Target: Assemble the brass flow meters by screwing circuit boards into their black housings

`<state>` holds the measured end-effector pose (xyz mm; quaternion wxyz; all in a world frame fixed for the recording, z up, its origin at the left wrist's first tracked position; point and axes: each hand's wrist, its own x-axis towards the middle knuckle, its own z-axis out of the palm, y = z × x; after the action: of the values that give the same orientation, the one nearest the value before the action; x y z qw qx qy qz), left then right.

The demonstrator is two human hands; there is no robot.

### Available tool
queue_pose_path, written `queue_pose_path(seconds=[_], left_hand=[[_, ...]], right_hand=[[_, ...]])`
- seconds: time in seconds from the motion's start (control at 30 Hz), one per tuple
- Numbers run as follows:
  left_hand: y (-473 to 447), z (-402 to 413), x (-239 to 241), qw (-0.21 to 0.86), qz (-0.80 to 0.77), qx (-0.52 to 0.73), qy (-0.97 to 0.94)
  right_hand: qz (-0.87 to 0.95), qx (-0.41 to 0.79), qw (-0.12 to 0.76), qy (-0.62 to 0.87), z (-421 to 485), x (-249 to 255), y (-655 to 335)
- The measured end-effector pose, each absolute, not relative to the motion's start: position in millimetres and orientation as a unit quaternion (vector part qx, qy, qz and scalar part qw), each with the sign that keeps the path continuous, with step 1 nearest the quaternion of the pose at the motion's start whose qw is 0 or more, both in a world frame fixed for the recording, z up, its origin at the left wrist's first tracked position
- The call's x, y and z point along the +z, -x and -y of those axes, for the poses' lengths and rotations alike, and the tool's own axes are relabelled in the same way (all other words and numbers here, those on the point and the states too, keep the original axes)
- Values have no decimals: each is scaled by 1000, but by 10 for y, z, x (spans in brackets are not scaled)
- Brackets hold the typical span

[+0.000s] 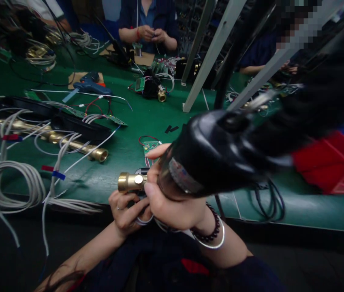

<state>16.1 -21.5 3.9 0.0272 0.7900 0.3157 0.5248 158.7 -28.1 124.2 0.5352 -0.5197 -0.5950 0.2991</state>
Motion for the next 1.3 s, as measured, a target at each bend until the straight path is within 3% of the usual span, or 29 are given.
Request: queue_pose_path(seconds=[0.13,0.37,0.47,0.57,0.73,0.83,1.0,1.3], left_hand=[[-66,241,46,47,-310,480,-819],[525,128,478,42,-222,403,-887],[491,-222,871,-17,-242,430,-870],[42,-695,1125,31,-283,386,-877],[-1088,-1240,923,213,-219,77,-949],[-1564,-1302,626,212,-173,-41,-961],[-1857,-1353,347,178,-178,-45,-967],[-1971,-1417,285,210,-172,-31,-962]], right_hand=[[501,431,648,378,305,1262,-1648],[214,389,809,385,739,1126,-2332],[93,384,806,441,884,838,-2555],[4,399,789,468,952,555,-2602],[-63,443,777,443,989,311,-2598],[-44,465,781,415,1002,250,-2622],[-6,500,787,361,1031,229,-2601],[9,519,783,342,1075,217,-2582]])
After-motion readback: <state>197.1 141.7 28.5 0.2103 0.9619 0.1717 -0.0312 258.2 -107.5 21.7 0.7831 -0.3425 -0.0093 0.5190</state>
